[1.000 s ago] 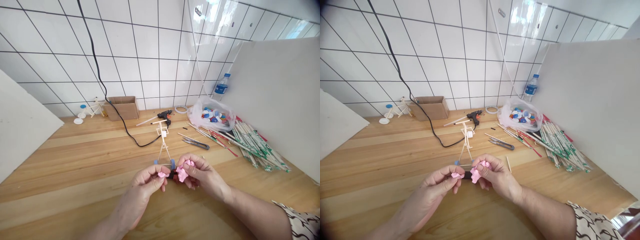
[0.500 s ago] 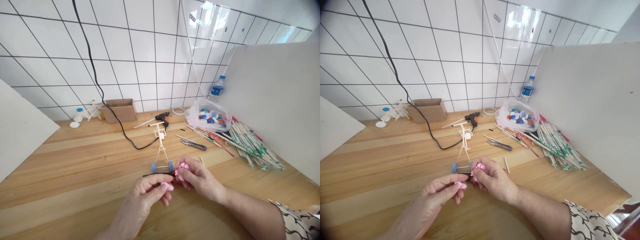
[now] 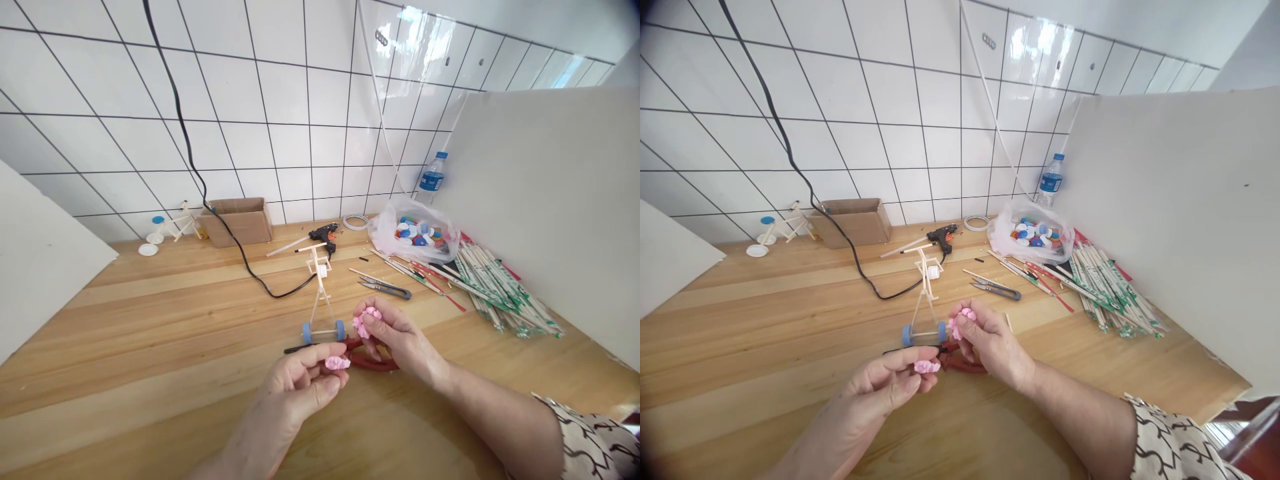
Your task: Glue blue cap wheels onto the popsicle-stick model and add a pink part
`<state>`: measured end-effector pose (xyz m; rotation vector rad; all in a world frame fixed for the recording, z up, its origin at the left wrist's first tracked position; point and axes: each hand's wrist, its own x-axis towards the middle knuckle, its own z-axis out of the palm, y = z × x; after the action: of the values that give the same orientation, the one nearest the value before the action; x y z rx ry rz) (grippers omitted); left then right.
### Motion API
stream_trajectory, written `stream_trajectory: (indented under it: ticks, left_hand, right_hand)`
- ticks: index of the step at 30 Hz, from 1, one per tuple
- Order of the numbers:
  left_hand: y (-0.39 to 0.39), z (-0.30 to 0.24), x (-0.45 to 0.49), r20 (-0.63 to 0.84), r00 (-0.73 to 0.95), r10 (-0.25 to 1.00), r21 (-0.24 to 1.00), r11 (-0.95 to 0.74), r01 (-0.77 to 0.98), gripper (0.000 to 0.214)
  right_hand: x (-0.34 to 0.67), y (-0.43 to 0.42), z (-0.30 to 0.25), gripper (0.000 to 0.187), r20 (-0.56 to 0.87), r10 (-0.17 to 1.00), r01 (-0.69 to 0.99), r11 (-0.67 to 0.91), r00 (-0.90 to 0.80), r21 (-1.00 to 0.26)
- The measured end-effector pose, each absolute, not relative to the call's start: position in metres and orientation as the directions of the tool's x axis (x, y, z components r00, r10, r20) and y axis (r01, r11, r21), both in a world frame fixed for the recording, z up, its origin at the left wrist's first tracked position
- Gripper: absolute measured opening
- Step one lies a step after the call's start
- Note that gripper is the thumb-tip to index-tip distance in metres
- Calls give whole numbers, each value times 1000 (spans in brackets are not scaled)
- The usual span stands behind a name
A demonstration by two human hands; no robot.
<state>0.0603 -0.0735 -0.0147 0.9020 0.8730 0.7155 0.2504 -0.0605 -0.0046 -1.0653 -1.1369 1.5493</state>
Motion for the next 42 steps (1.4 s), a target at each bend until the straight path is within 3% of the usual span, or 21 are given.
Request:
stream_trajectory:
  ticks: [12, 18, 23, 28, 32, 38, 42]
  left_hand:
    - [-73, -5, 68, -293, 371, 881, 953, 302, 36, 23]
    - [-77, -10, 67, -227, 406, 885, 971, 239, 22, 35]
    - [-79, -9, 66, -283, 395, 874, 956, 288, 47, 30]
    - [-75, -8, 65, -235, 371, 898, 972, 222, 78, 30]
    - [-74, -5, 64, -181, 369, 912, 983, 152, 106, 25]
    - [-73, 0, 63, -27, 357, 934, 986, -34, 162, 14]
    - [-72, 2, 64, 18, 389, 921, 975, -102, 198, 15]
  right_hand:
    - [248, -63, -6, 31, -156, 956, -115, -188, -247, -975]
    - [248, -65, -7, 32, -149, 953, -121, -186, -263, -975]
    - [248, -66, -6, 33, -143, 946, -128, -186, -290, -974]
    - [249, -70, -7, 32, -125, 939, -71, -155, -320, -985]
    - [248, -75, -8, 33, -79, 926, 20, -77, -368, -997]
    - [246, -78, -5, 30, 26, 876, 240, 160, -482, -958]
    - [246, -79, -7, 34, 96, 818, 247, 280, -567, -928]
